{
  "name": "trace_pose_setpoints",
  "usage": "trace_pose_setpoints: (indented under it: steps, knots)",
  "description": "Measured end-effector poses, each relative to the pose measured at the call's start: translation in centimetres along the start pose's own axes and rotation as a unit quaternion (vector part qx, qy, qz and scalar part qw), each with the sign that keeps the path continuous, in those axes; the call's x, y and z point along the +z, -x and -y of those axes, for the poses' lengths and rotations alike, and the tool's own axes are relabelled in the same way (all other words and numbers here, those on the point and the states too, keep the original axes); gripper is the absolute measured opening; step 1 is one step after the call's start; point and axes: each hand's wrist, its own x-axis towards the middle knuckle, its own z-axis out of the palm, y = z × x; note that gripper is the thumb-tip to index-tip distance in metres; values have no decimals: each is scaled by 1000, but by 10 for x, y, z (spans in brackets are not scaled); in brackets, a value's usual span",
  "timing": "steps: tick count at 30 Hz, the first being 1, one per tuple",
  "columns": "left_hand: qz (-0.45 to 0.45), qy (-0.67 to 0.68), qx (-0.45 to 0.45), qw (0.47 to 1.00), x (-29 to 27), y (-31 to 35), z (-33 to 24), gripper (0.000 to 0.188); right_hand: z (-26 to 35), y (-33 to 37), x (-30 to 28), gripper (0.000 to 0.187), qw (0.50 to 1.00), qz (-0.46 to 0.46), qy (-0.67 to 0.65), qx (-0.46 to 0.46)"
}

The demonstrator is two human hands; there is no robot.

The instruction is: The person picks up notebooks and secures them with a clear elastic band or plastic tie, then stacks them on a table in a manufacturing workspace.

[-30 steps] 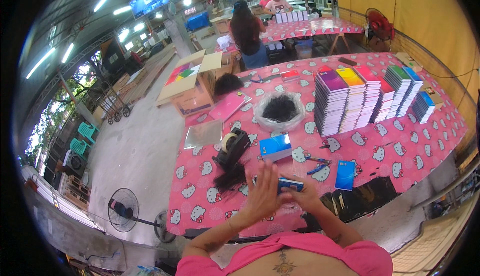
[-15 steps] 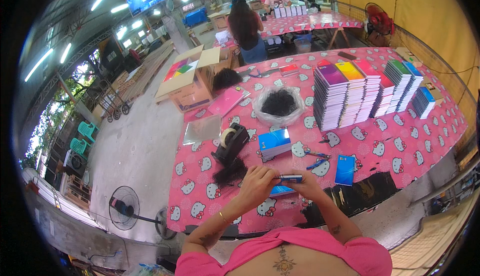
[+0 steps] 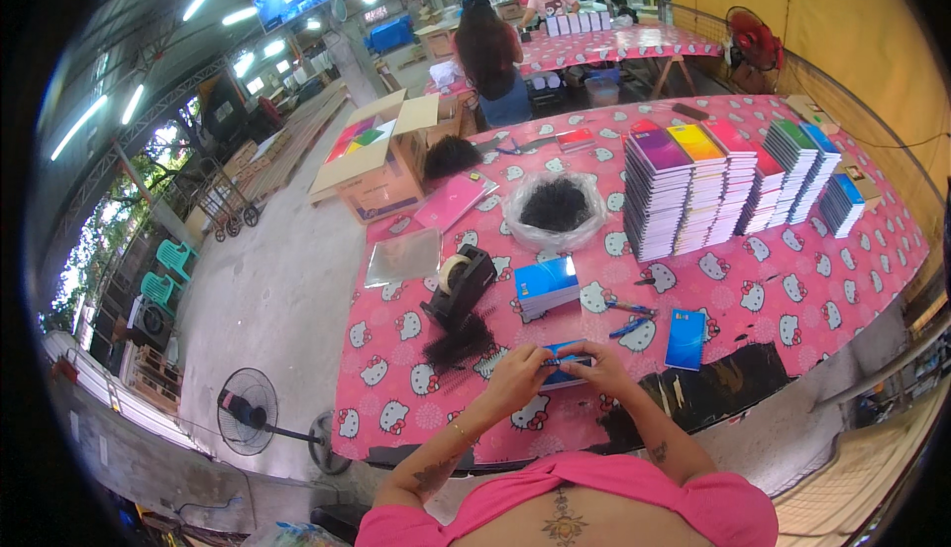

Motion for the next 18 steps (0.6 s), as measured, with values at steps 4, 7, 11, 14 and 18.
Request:
trace_pose_setpoints:
  steps: [4,7,11,14,18]
  knots:
    - [-30,31,-25,999,1,1,-4,23,-1,-1,0,24,999,15,45,-19]
    - [-21,9,2,1000,-7,-3,-7,25,0,-1,1,25,997,-1,62,-43]
    - [46,-19,-12,999,-6,1,2,26,6,0,3,24,997,-4,61,-50]
    - [12,-21,0,1000,-3,1,1,24,4,1,3,23,996,-6,63,-56]
    - [19,-45,-3,999,0,0,2,20,6,2,4,23,993,-23,73,-86]
